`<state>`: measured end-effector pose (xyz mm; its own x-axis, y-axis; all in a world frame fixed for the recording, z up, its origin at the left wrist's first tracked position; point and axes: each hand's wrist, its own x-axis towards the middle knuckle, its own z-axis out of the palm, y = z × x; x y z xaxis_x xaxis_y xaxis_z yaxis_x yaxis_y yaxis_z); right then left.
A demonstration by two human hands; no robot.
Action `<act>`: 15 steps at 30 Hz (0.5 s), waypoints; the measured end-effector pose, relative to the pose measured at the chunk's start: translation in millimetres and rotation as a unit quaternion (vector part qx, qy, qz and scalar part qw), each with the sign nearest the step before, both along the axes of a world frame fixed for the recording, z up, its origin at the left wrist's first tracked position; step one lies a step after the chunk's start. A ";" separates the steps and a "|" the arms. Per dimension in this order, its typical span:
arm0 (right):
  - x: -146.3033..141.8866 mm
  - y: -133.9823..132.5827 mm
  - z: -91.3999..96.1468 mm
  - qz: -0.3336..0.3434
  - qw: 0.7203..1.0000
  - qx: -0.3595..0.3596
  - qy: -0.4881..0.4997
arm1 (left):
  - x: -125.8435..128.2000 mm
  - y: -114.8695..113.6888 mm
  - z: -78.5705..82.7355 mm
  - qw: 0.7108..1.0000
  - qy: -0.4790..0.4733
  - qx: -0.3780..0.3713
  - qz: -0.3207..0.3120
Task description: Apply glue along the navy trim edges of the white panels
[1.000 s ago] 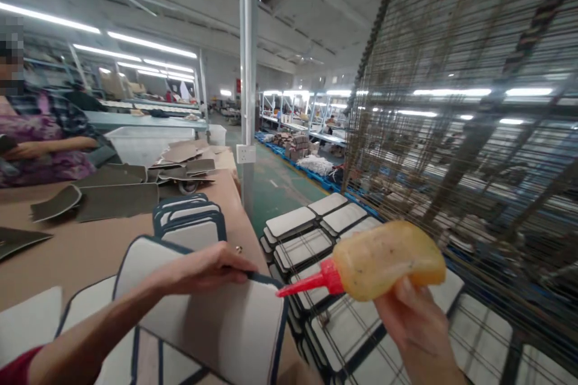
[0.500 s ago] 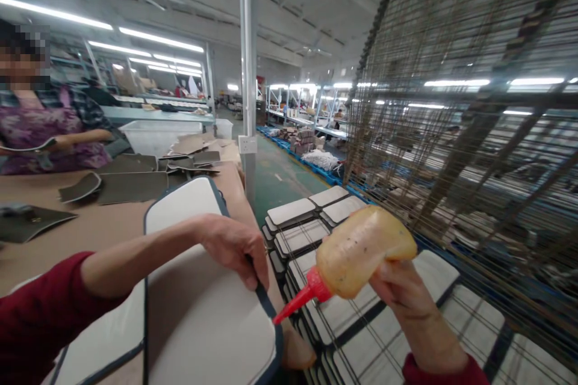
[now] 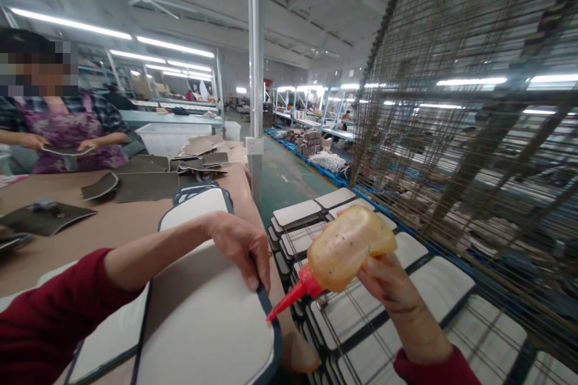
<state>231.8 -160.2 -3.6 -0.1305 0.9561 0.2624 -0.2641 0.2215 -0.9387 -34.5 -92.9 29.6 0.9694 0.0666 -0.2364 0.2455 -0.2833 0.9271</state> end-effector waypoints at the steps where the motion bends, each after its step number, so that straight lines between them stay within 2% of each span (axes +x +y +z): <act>1: -1.6 1.2 0.8 0.011 1.000 -0.003 -0.004 | -0.2 0.5 0.1 1.000 0.000 -0.003 -0.002; 8: 2.7 13.0 -11.1 0.017 1.000 0.010 0.015 | -1.8 2.0 -2.5 1.000 -0.015 -0.018 -0.013; 13: 3.5 18.5 -14.4 0.070 0.998 0.003 0.004 | -5.3 3.3 -0.9 1.000 0.005 -0.026 -0.014; 15: 0.0 20.4 -13.5 0.066 0.998 0.008 0.009 | -6.8 4.0 -0.3 0.999 0.014 -0.027 -0.017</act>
